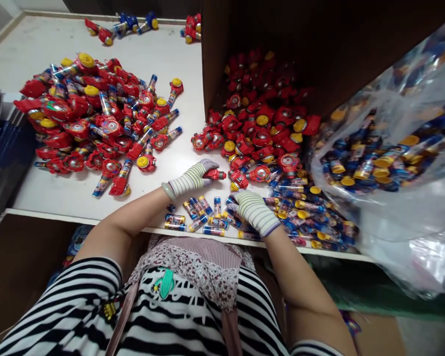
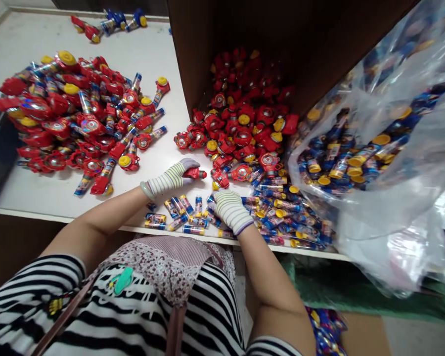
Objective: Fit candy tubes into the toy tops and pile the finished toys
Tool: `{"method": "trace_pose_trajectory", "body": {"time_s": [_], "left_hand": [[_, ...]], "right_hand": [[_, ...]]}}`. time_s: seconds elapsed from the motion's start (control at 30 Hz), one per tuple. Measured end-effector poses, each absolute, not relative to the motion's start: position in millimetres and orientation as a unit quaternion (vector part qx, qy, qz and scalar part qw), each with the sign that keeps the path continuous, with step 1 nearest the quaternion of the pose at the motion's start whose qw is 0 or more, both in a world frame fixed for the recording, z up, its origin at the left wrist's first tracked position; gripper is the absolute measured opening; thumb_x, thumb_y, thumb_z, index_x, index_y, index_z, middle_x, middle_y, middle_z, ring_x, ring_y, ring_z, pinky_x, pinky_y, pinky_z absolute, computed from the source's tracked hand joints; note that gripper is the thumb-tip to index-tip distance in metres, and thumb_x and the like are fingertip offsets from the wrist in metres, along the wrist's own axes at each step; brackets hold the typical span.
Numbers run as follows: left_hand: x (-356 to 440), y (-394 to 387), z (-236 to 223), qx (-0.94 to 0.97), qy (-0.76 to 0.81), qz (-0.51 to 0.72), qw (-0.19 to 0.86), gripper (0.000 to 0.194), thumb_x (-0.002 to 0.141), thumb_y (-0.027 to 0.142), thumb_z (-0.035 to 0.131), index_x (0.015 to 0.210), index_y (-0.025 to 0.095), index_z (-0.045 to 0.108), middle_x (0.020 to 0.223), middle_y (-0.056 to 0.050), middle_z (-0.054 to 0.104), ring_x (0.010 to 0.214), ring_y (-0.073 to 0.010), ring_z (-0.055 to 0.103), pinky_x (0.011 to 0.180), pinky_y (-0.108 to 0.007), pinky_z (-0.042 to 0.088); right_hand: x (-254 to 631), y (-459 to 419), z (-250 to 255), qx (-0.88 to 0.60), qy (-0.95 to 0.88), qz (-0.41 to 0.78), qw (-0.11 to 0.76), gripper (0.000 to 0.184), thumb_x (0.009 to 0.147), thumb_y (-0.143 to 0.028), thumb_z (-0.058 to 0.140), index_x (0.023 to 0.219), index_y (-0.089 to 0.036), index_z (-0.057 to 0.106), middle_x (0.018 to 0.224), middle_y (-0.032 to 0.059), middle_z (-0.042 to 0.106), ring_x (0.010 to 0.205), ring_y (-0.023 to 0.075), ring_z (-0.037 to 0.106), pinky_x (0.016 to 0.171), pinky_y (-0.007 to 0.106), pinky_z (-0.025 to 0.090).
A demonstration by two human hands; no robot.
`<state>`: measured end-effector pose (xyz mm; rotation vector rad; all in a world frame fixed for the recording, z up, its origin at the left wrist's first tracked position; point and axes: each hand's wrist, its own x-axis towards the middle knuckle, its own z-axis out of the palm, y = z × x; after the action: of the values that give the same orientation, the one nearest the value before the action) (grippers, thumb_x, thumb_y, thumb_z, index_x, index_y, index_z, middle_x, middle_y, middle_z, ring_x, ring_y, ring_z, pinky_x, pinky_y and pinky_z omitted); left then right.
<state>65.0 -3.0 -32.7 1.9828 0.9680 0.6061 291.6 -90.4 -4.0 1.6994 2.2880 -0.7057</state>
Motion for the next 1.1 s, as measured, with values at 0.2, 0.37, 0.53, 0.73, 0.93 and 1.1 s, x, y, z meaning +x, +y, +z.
{"method": "trace_pose_trajectory", "body": {"time_s": [0.2, 0.37, 0.53, 0.73, 0.93, 1.1], "left_hand": [[38, -19, -3, 0.669, 0.399, 0.333, 0.531, 0.048, 0.072, 0.034, 0.077, 0.113, 0.013, 0.063, 0.116, -0.012, 0.064, 0.109, -0.0263, 0.061, 0.102, -0.042, 0.046], [35, -24, -1, 0.677, 0.404, 0.297, 0.539, 0.047, 0.070, 0.033, 0.075, 0.109, 0.013, 0.060, 0.108, -0.009, 0.064, 0.101, -0.0242, 0.061, 0.095, -0.039, 0.048], [29, -26, -12, 0.600, 0.470, 0.305, 0.571, 0.044, 0.071, 0.039, 0.074, 0.102, 0.012, 0.056, 0.097, -0.007, 0.064, 0.089, -0.0207, 0.060, 0.083, -0.034, 0.050], [5, -22, -13, 0.570, 0.496, 0.367, 0.543, 0.052, 0.068, 0.041, 0.077, 0.108, 0.014, 0.058, 0.105, -0.010, 0.066, 0.096, -0.0226, 0.063, 0.085, -0.034, 0.050], [1, -24, -3, 0.558, 0.481, 0.401, 0.545, 0.047, 0.075, 0.052, 0.070, 0.102, 0.015, 0.061, 0.098, -0.009, 0.066, 0.088, -0.0205, 0.063, 0.079, -0.032, 0.052], [7, -27, 12, 0.603, 0.424, 0.366, 0.568, 0.047, 0.073, 0.054, 0.074, 0.098, 0.015, 0.066, 0.097, -0.010, 0.069, 0.091, -0.0216, 0.064, 0.084, -0.033, 0.052]], "right_hand": [[296, -97, 1, 0.598, 0.574, -0.433, -0.355, 0.028, 0.083, -0.037, 0.060, 0.106, -0.022, 0.056, 0.081, 0.0010, 0.064, 0.064, 0.0156, 0.058, 0.066, 0.031, 0.049], [291, -97, -5, 0.585, 0.599, -0.395, -0.378, 0.012, 0.084, -0.029, 0.050, 0.091, -0.022, 0.058, 0.081, 0.0037, 0.064, 0.075, 0.0202, 0.061, 0.075, 0.037, 0.052], [274, -84, -11, 0.540, 0.772, -0.298, -0.153, 0.033, 0.093, -0.019, 0.046, 0.119, -0.017, 0.065, 0.118, 0.0118, 0.067, 0.109, 0.0230, 0.061, 0.099, 0.038, 0.046], [237, -71, -3, 0.497, 0.843, -0.200, 0.052, 0.032, 0.094, -0.025, 0.056, 0.124, -0.018, 0.065, 0.121, 0.0140, 0.067, 0.111, 0.0273, 0.059, 0.094, 0.038, 0.045], [227, -64, -3, 0.560, 0.797, -0.224, -0.032, 0.035, 0.097, -0.027, 0.049, 0.126, -0.013, 0.062, 0.122, 0.0172, 0.066, 0.109, 0.0282, 0.061, 0.092, 0.037, 0.046], [250, -75, 22, 0.512, 0.813, -0.233, -0.151, 0.039, 0.099, -0.036, 0.046, 0.130, -0.018, 0.061, 0.118, 0.0125, 0.070, 0.103, 0.0259, 0.063, 0.089, 0.034, 0.046]]}}
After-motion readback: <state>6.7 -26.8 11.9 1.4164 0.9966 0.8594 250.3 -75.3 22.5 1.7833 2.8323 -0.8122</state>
